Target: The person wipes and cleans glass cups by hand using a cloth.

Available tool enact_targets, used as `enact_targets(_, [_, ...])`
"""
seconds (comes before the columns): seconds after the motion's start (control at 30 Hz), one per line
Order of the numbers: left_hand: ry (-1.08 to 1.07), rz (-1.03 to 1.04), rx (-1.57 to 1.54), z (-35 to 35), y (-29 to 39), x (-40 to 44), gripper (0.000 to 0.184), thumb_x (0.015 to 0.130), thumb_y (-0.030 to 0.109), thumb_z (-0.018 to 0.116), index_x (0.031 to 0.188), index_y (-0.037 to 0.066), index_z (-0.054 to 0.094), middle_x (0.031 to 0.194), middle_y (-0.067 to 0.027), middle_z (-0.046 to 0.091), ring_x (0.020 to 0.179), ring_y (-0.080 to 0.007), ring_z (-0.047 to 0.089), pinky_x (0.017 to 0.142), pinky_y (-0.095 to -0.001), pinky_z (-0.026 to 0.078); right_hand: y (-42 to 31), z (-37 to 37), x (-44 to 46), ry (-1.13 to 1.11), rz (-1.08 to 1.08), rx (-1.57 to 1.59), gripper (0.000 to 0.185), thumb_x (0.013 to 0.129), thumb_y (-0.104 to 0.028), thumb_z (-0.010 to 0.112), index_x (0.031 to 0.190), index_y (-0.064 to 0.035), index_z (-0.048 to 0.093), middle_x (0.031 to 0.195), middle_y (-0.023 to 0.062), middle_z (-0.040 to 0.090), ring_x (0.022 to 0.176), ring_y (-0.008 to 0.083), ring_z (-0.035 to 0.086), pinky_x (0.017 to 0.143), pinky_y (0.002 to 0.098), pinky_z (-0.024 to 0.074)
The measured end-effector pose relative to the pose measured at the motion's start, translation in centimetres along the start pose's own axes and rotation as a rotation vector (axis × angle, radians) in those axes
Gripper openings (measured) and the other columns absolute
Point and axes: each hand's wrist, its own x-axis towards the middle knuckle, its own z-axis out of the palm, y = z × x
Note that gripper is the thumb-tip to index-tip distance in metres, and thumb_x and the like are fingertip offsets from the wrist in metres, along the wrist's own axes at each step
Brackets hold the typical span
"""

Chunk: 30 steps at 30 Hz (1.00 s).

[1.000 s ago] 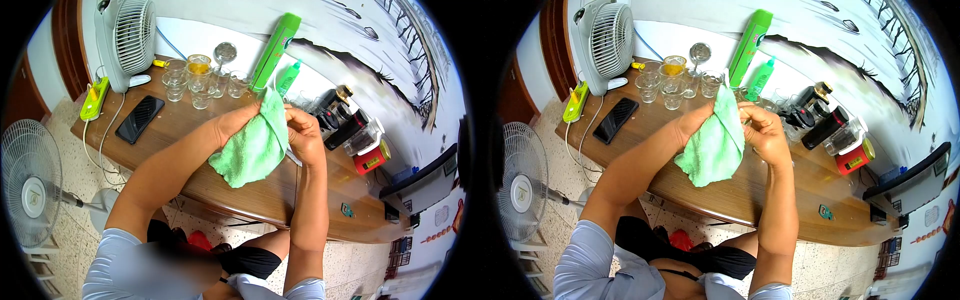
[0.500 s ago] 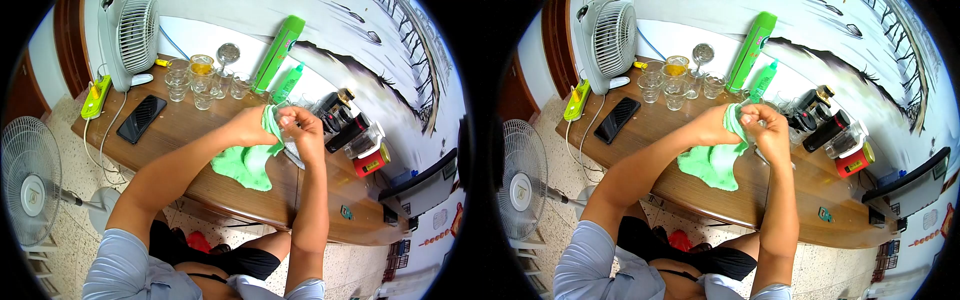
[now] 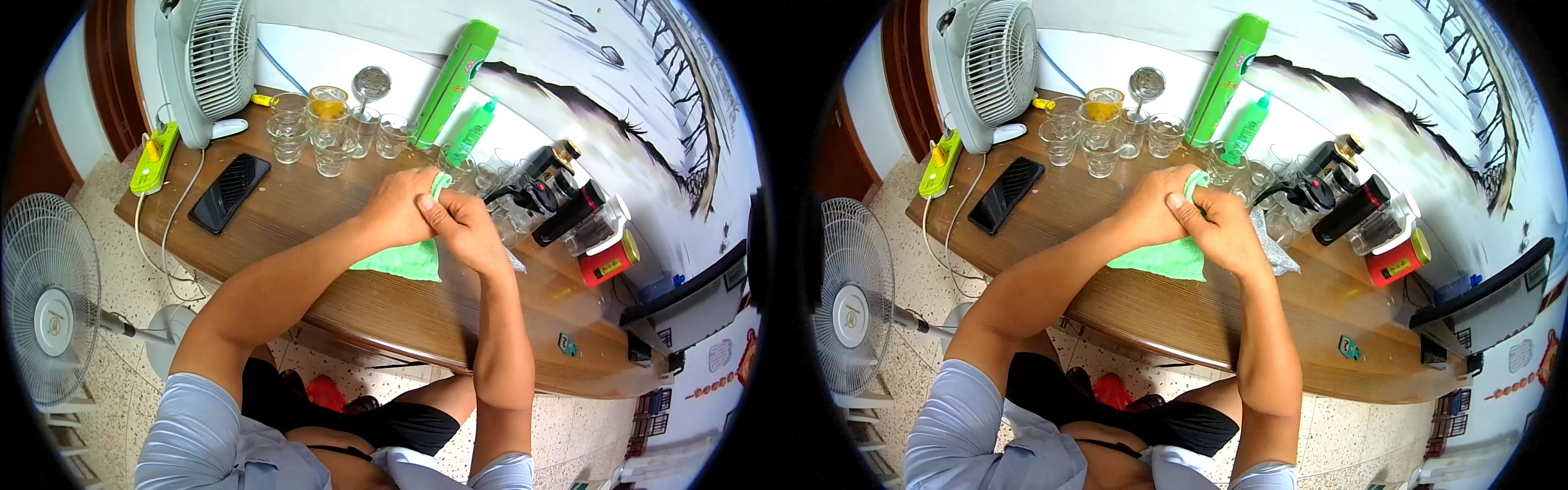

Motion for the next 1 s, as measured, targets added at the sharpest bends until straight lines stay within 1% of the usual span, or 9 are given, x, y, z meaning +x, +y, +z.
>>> enact_targets(0.07, [-0.03, -0.024, -0.123, 0.1, -0.5, 0.0, 0.04, 0.083, 0.02, 0.081, 0.113, 0.001, 0.063, 0.101, -0.0221, 0.072, 0.097, -0.0379, 0.072, 0.082, -0.0467, 0.056, -0.9, -0.6, -0.2, -0.053, 0.016, -0.128, 0.047, 0.107, -0.04, 0.066, 0.09, 0.003, 0.07, 0.075, -0.003, 0.058, 0.074, 0.0082, 0.049, 0.066, 0.0302, 0.0446])
enact_targets(0.17, [-0.102, -0.034, -0.313, 0.2, -0.6, 0.4, 0.041, 0.086, 0.023, 0.083, 0.116, 0.002, 0.064, 0.105, -0.0148, 0.073, 0.098, -0.0257, 0.072, 0.083, -0.0398, 0.057, 0.1, -0.3, -0.2, 0.058, -0.145, 0.049, 0.052, 0.102, -0.043, 0.072, 0.081, 0.0044, 0.065, 0.063, 0.0076, 0.049, 0.065, 0.0126, 0.041, 0.057, 0.035, 0.0375])
enact_targets(0.3, [-0.383, -0.157, -0.85, 0.2, -1.0, 0.9, 0.041, 0.094, 0.026, 0.08, 0.125, 0.003, 0.065, 0.118, -0.0069, 0.071, 0.103, -0.0166, 0.07, 0.085, -0.0352, 0.057, -0.6, -1.5, -0.7, 0.077, -0.141, 0.109, 0.048, 0.103, -0.041, 0.072, 0.084, 0.0031, 0.07, 0.067, 0.0037, 0.057, 0.068, 0.0098, 0.048, 0.06, 0.0321, 0.0418])
enact_targets(0.4, [-0.499, -0.37, -1.039, -0.9, 0.2, 0.7, 0.042, 0.101, 0.03, 0.075, 0.131, 0.003, 0.063, 0.122, -0.006, 0.069, 0.105, -0.0164, 0.07, 0.087, -0.0349, 0.059, -0.6, -2.0, -0.8, 0.082, -0.089, 0.212, 0.043, 0.103, -0.039, 0.072, 0.09, 0.0014, 0.074, 0.074, 0.0004, 0.065, 0.073, 0.0086, 0.055, 0.065, 0.0299, 0.0465])
enact_targets(0.47, [-0.517, -0.413, -1.139, -1.1, 0.5, 0.6, 0.046, 0.102, 0.036, 0.072, 0.133, 0.004, 0.062, 0.122, -0.0065, 0.069, 0.106, -0.0159, 0.07, 0.086, -0.0347, 0.06, 0.1, -2.2, -0.7, 0.062, -0.039, 0.288, 0.038, 0.103, -0.037, 0.073, 0.096, 0.0006, 0.076, 0.08, -0.0011, 0.069, 0.077, 0.0084, 0.059, 0.07, 0.029, 0.0495])
enact_targets(0.6, [-0.487, -0.498, -1.222, -1.7, 0.8, 0.7, 0.051, 0.105, 0.049, 0.064, 0.134, 0.007, 0.063, 0.121, -0.0062, 0.071, 0.102, -0.0156, 0.072, 0.083, -0.0356, 0.064, 0.5, -2.2, -0.7, 0.019, -0.092, 0.568, 0.034, 0.1, -0.028, 0.076, 0.115, 0.002, 0.072, 0.097, 0.0025, 0.073, 0.087, 0.0097, 0.063, 0.08, 0.0271, 0.0514])
enact_targets(0.7, [-0.554, -0.527, -1.521, -0.9, -0.4, 1.4, 0.055, 0.107, 0.057, 0.056, 0.134, 0.01, 0.064, 0.117, -0.0057, 0.074, 0.096, -0.017, 0.075, 0.08, -0.0364, 0.065, -0.3, -2.6, -0.8, -0.052, -0.13, 0.724, 0.038, 0.096, -0.018, 0.079, 0.125, 0.004, 0.067, 0.11, 0.0057, 0.074, 0.097, 0.0123, 0.068, 0.089, 0.0262, 0.0522])
enact_targets(0.83, [-0.554, -0.582, -1.606, -1.1, -0.4, 1.3, 0.054, 0.109, 0.056, 0.051, 0.135, 0.011, 0.065, 0.114, -0.0068, 0.076, 0.092, -0.0188, 0.076, 0.078, -0.0379, 0.066, 0.8, -2.6, -0.5, 0.005, -0.079, 0.81, 0.036, 0.093, -0.008, 0.081, 0.125, 0.0042, 0.07, 0.11, 0.0081, 0.077, 0.094, 0.013, 0.071, 0.087, 0.0278, 0.056])
enact_targets(1.0, [-0.643, -0.528, -1.698, -1.5, 0.1, 0.9, 0.052, 0.108, 0.054, 0.054, 0.135, 0.01, 0.064, 0.115, -0.0076, 0.075, 0.094, -0.0189, 0.077, 0.08, -0.0384, 0.066, 1.1, -3.0, -0.6, 0.049, -0.077, 0.867, 0.03, 0.092, -0.013, 0.084, 0.117, 0.0025, 0.075, 0.102, 0.0077, 0.079, 0.087, 0.0126, 0.072, 0.082, 0.0275, 0.0575])
